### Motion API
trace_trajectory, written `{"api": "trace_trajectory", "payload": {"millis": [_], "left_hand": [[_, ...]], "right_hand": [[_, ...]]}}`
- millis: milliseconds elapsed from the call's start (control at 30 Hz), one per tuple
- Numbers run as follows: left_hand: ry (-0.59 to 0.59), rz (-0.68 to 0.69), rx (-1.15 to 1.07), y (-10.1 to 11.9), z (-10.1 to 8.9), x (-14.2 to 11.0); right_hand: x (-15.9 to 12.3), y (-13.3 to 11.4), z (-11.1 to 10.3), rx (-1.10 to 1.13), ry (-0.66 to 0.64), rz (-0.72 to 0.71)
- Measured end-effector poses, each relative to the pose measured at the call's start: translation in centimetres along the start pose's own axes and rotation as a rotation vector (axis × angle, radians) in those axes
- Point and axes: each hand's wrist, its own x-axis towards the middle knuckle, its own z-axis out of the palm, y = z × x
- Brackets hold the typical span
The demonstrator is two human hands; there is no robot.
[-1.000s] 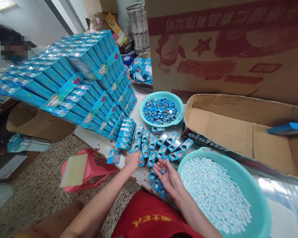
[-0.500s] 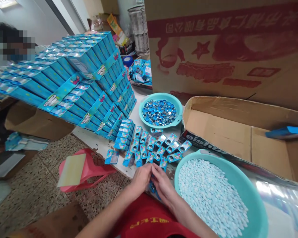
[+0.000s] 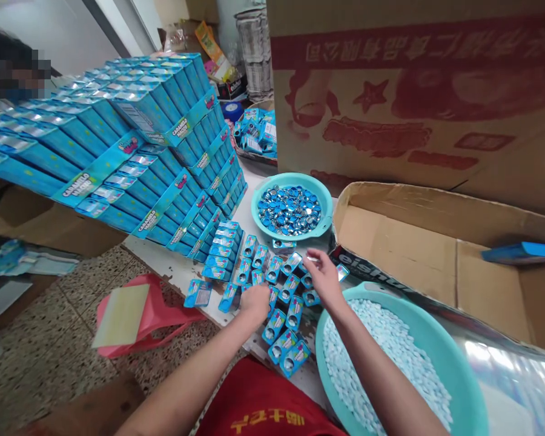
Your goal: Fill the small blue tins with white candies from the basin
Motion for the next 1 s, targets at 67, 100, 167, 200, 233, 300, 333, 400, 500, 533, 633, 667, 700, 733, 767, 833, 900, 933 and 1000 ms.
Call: {"api": "trace_trajectory", "payload": {"millis": [67, 100, 167, 200, 233, 300, 333, 400, 500, 533, 633, 667, 700, 733, 767, 833, 900, 933, 1000], "left_hand": [[0.013, 0.009, 0.015, -0.2, 0.1, -0.1], [0.019, 0.013, 0.020, -0.4, 0.1, 0.0], [0.027, 0.021, 0.023, -0.7, 0.2, 0.1], [0.028, 0.026, 0.022, -0.8, 0.2, 0.3], [0.027, 0.032, 0.020, -0.9, 0.2, 0.4], [0.022, 0.044, 0.009, -1.1, 0.3, 0.6], [0.020, 0.049, 0.002, -1.1, 0.3, 0.7], [0.022, 0.057, -0.013, -1.2, 0.3, 0.6], [0.019, 0.062, -0.038, -1.4, 0.3, 0.3], [0.017, 0.064, -0.045, -1.4, 0.3, 0.2], [0.022, 0.071, -0.053, -1.4, 0.3, 0.3], [0.025, 0.073, -0.051, -1.4, 0.2, 0.3], [0.030, 0.077, -0.048, -1.4, 0.2, 0.3], [0.034, 0.084, -0.045, -1.5, 0.2, 0.4], [0.041, 0.097, -0.043, -1.6, 0.1, 0.4], [0.058, 0.129, -0.036, -2.1, 0.1, 0.2], [0.080, 0.176, -0.049, -2.8, 0.0, -0.2], [0.108, 0.206, -0.085, -3.3, -0.1, -0.5], [0.214, 0.268, -0.253, -3.9, -0.4, -1.2]], "right_hand": [[4.4, -1.1, 0.7, -0.109, 0.002, -0.053], [6.7, -1.6, 1.1, -0.172, -0.001, -0.066], [11.0, -2.1, 2.4, -0.293, -0.017, -0.051], [12.9, -2.2, 3.2, -0.348, -0.028, -0.029], [14.4, -2.2, 4.1, -0.395, -0.037, -0.002], [16.4, -1.9, 5.8, -0.466, -0.055, 0.049], [16.9, -1.7, 6.5, -0.487, -0.063, 0.068], [17.3, -1.3, 7.4, -0.497, -0.079, 0.095], [17.4, -1.0, 7.1, -0.426, -0.090, 0.139], [17.6, -1.1, 6.7, -0.376, -0.085, 0.157], [18.2, -1.9, 5.2, -0.151, -0.053, 0.217], [18.3, -2.3, 4.8, -0.054, -0.043, 0.239], [18.3, -2.8, 4.4, 0.050, -0.037, 0.264], [18.1, -3.4, 4.1, 0.163, -0.037, 0.291], [17.6, -3.9, 3.8, 0.281, -0.045, 0.318], [15.6, -4.9, 3.2, 0.527, -0.080, 0.368], [12.5, -5.5, 2.7, 0.767, -0.123, 0.408], [10.7, -5.5, 2.4, 0.877, -0.140, 0.425], [6.8, -5.2, 2.1, 1.066, -0.158, 0.468]]}}
